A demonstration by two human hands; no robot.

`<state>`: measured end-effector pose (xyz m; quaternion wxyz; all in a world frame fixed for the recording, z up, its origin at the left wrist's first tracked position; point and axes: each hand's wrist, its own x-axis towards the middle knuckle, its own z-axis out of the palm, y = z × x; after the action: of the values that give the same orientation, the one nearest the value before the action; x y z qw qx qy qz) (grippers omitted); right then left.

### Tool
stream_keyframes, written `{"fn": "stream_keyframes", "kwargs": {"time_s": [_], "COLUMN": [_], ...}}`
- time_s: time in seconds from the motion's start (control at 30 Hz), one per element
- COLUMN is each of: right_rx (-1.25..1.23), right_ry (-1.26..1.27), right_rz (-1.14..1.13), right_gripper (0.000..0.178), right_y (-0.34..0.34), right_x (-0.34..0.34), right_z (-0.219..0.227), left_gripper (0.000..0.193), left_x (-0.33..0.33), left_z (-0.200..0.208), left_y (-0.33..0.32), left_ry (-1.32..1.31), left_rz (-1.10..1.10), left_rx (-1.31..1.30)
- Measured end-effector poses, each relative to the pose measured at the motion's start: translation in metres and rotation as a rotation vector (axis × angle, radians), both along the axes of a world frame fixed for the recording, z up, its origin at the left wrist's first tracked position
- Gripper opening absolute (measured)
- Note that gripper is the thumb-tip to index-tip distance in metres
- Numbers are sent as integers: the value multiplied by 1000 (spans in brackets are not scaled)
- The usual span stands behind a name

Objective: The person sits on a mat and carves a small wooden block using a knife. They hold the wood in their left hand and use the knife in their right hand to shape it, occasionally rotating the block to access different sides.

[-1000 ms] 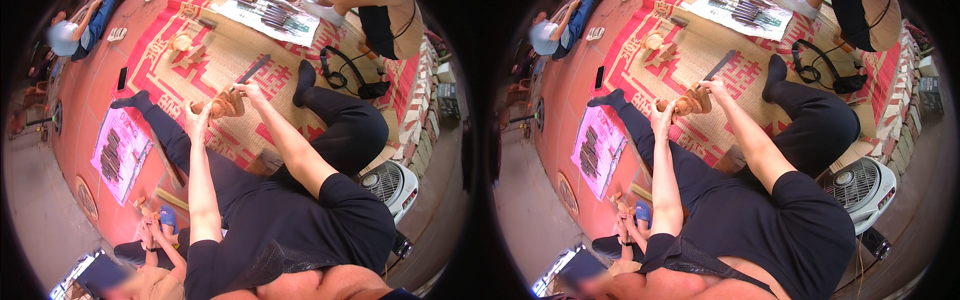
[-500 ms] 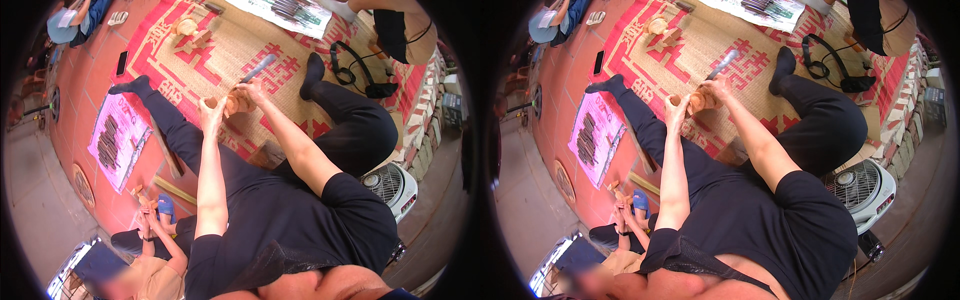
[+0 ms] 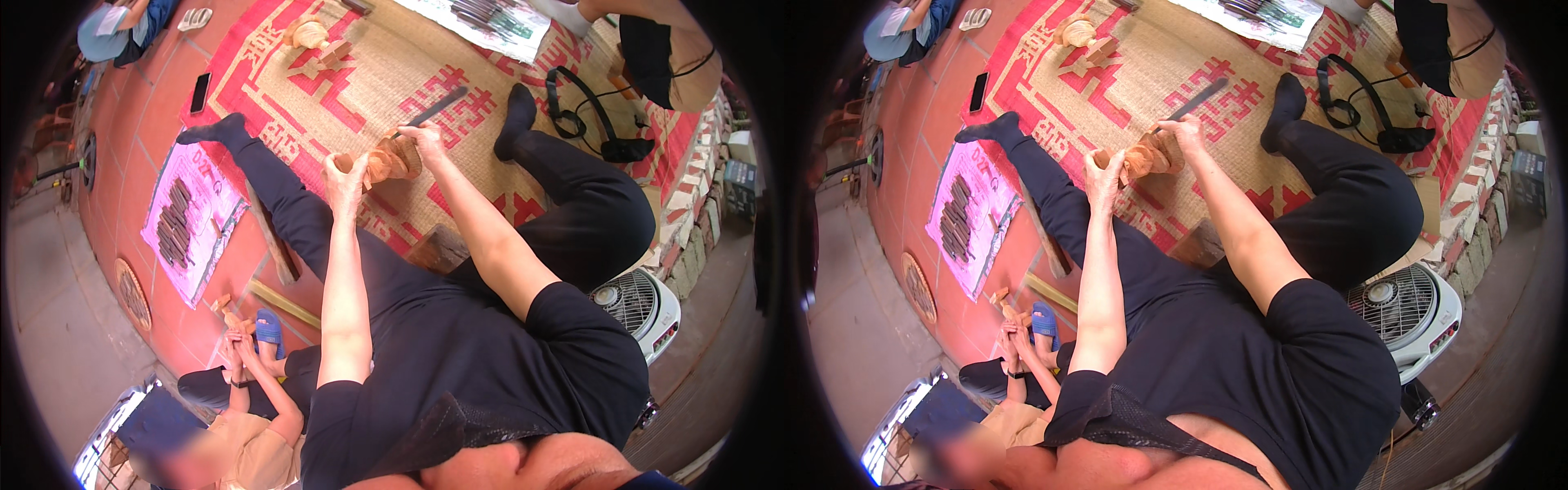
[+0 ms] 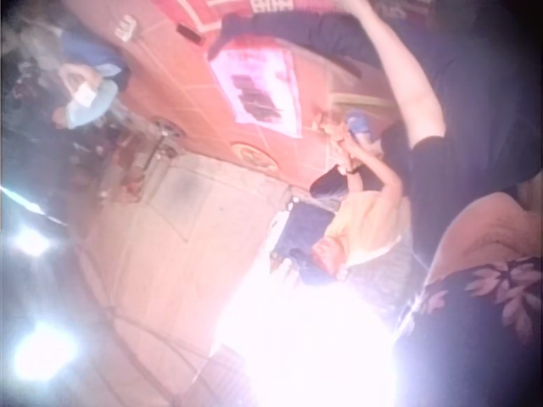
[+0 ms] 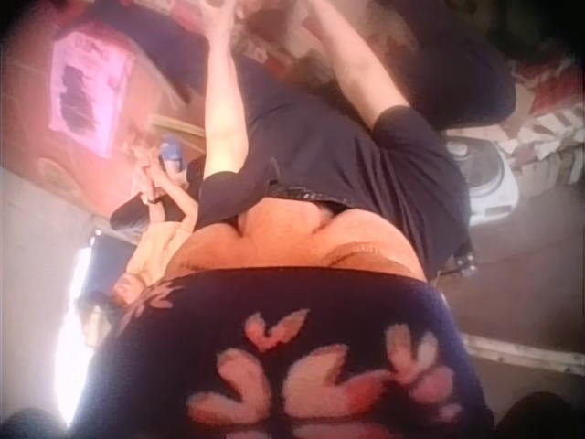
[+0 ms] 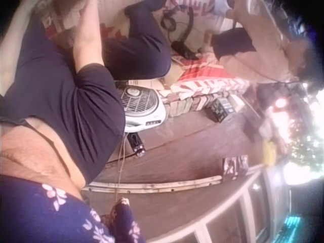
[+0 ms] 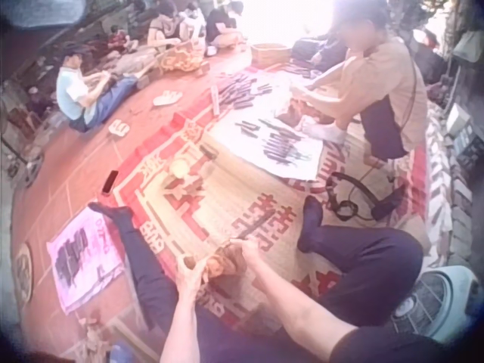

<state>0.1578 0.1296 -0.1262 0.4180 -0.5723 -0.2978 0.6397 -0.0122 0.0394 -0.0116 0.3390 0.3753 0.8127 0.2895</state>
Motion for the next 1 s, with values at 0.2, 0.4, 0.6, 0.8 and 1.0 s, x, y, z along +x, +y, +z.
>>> {"fn": "stream_keyframes", "kwargs": {"time_s": [0.2, 0.4, 0.6, 0.8, 1.0], "right_rx": [65, -20, 68, 6, 88], "right_ry": [102, 47, 97, 6, 63], "right_rz": [52, -58, 79, 35, 161], "right_gripper": [18, 15, 15, 20, 23], "right_y": [-5, -3, -7, -4, -6], "right_x": [0, -1, -2, 0, -3], "right_z": [10, 12, 23, 23, 22], "left_gripper": [72, 71, 69, 71, 69], "left_x": [-2, 5, -5, -5, -19], "left_z": [-1, 8, -7, -3, -25], "left_y": [-1, -1, -6, -5, -8], "left_ry": [-22, 57, -4, -23, -150], "left_rz": [31, -1, 44, 47, 82], "left_rx": [-3, 4, 38, 31, 112]}}
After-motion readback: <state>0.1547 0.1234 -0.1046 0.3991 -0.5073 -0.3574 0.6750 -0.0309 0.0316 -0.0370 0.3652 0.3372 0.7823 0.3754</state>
